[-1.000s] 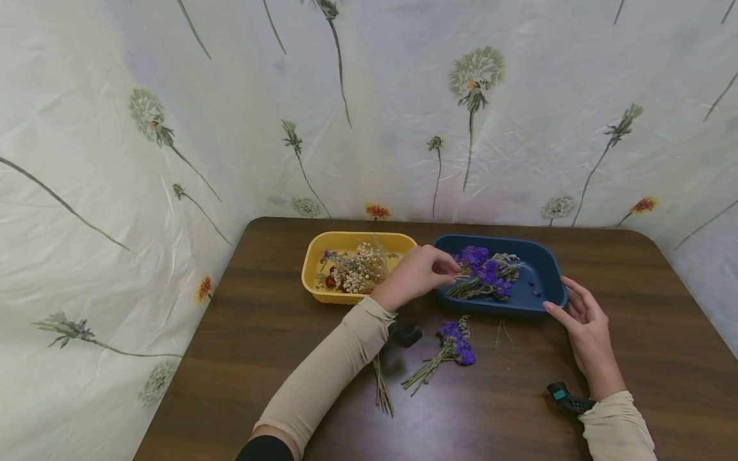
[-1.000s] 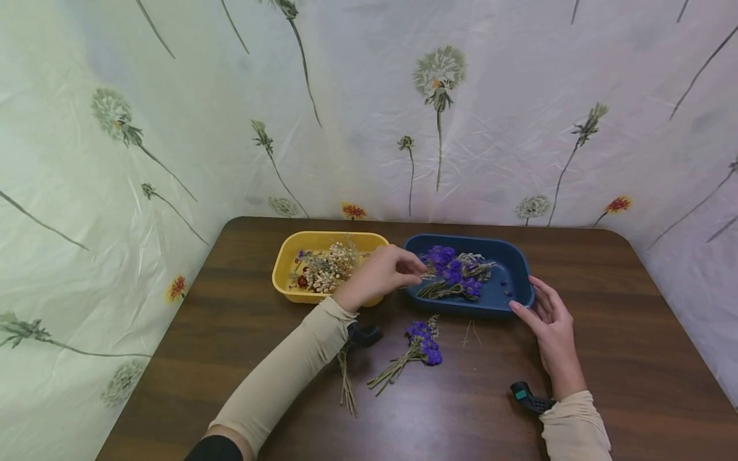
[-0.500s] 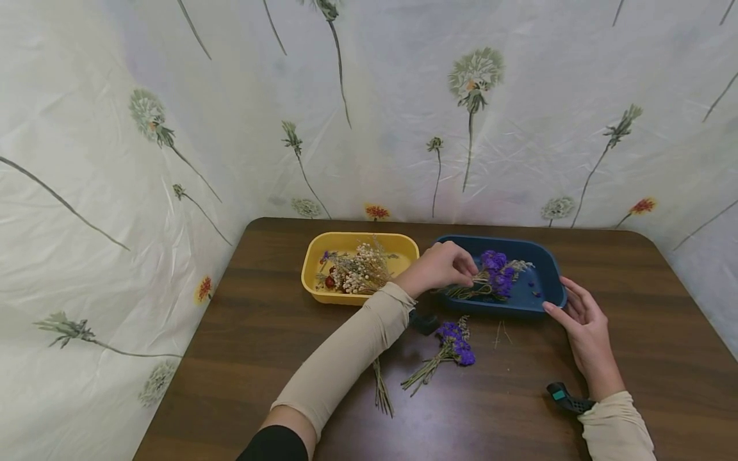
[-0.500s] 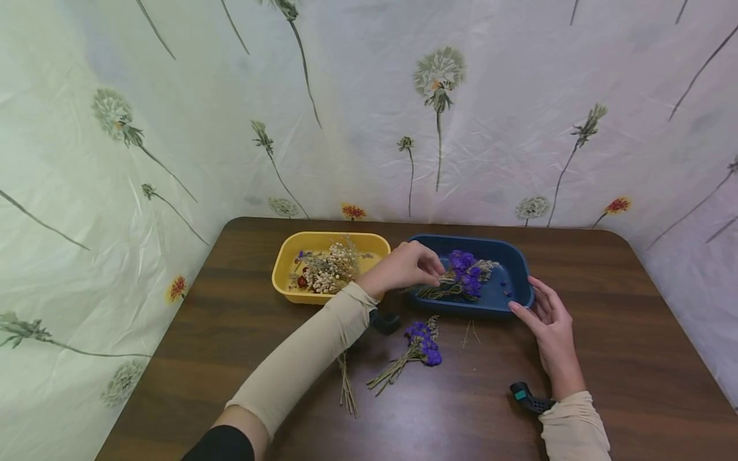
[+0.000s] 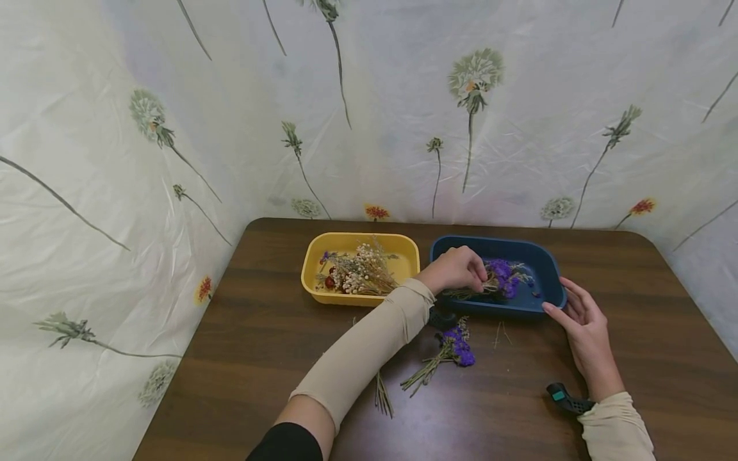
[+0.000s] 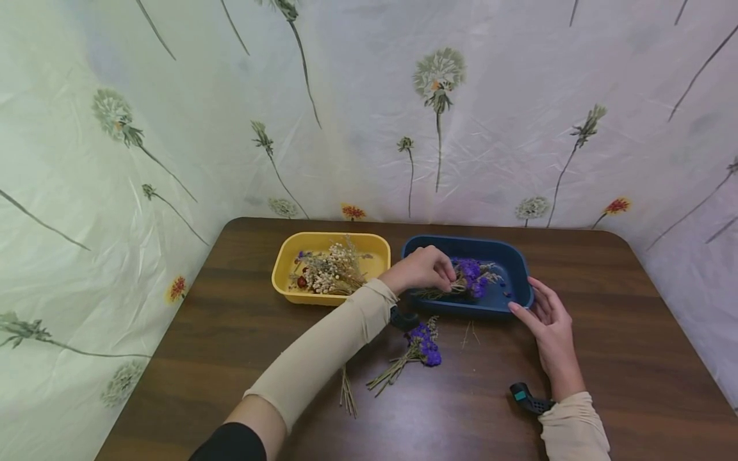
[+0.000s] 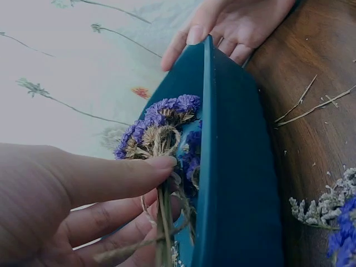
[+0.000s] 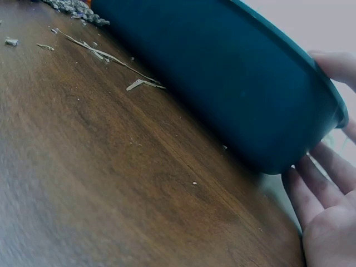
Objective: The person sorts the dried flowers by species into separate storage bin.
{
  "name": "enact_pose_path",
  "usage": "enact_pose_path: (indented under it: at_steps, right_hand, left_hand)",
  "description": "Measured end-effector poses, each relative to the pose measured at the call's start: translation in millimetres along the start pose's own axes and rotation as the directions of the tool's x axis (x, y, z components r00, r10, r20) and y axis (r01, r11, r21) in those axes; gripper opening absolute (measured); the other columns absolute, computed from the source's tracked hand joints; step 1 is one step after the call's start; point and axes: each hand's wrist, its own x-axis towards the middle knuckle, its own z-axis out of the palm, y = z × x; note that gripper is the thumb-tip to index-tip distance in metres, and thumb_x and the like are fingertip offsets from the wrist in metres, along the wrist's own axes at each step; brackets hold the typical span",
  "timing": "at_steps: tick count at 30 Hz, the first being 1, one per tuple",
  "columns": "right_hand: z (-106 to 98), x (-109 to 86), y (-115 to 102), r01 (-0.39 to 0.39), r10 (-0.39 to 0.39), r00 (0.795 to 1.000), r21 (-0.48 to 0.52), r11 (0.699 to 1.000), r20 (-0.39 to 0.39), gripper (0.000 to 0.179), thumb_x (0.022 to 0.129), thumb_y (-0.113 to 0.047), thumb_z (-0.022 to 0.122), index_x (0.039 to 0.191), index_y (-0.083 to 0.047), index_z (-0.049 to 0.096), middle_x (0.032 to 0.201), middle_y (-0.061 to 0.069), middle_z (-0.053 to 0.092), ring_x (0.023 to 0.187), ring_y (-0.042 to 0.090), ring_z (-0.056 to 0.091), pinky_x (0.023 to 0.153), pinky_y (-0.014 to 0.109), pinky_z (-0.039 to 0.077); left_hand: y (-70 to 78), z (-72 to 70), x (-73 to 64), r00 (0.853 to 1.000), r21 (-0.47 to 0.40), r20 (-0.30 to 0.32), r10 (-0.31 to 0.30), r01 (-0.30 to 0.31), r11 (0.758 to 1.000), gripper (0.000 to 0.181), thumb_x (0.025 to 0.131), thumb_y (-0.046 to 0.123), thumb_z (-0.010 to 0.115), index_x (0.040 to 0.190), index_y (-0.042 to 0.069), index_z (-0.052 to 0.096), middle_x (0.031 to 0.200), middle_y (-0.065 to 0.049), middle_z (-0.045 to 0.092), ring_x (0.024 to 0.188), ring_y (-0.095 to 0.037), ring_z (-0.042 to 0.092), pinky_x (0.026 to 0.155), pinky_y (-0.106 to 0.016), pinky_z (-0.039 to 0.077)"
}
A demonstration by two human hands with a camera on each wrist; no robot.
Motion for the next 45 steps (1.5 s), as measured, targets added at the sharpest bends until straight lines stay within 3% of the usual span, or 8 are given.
enact_pose_path:
  at_steps: [10,29,36,45]
  right_hand:
    - [0.5,-0.6,-1.0,-0.017,0.017,1.000,-0.020,1.000,0.000,0.065,0.098,0.005,0.064,0.158,-0.008,0.041,0.150,0.001,0.052,0.131,-0.001,0.054,0.095,0.004,0.048]
    - [1.4,-1.0,-0.8,-0.018,0.017,1.000,-0.026,1.000,-0.004,0.066,0.098,0.005,0.064,0.158,-0.008,0.040,0.153,0.004,0.049,0.132,0.000,0.053,0.096,0.004,0.047]
    - [1.1,-0.3,-1.2,-0.025,0.025,1.000,-0.035,0.999,-0.008,0.066,0.098,0.004,0.065,0.158,-0.009,0.041,0.154,0.004,0.048,0.134,0.000,0.051,0.095,0.003,0.047]
    - [-0.4,0.6,-1.2,-0.021,0.021,1.000,-0.022,1.000,-0.003,0.066,0.098,0.005,0.064,0.158,-0.009,0.041,0.152,0.003,0.050,0.132,0.000,0.053,0.095,0.004,0.048]
  left_hand:
    - [2.9,9.8,8.9,0.998,0.065,-0.025,-0.051,0.053,0.996,0.008,0.090,0.013,0.081,0.096,0.013,0.077,0.089,0.006,0.073,0.076,-0.007,0.064,0.068,-0.017,0.049]
    - [-1.0,25.3,13.5,0.993,0.117,0.111,-0.029,0.016,0.993,0.012,0.097,0.007,0.071,0.108,0.009,0.077,0.104,-0.002,0.077,0.081,-0.007,0.066,0.068,-0.014,0.051]
    - [0.1,23.1,12.9,0.992,0.139,0.125,0.004,-0.021,0.990,0.013,0.098,0.006,0.070,0.109,0.008,0.077,0.103,-0.002,0.078,0.081,-0.005,0.067,0.068,-0.012,0.050]
    - [-1.7,7.6,4.3,0.996,0.118,0.071,0.061,-0.070,0.991,0.018,0.099,0.011,0.070,0.115,0.007,0.076,0.104,0.000,0.077,0.083,-0.002,0.066,0.069,-0.011,0.050]
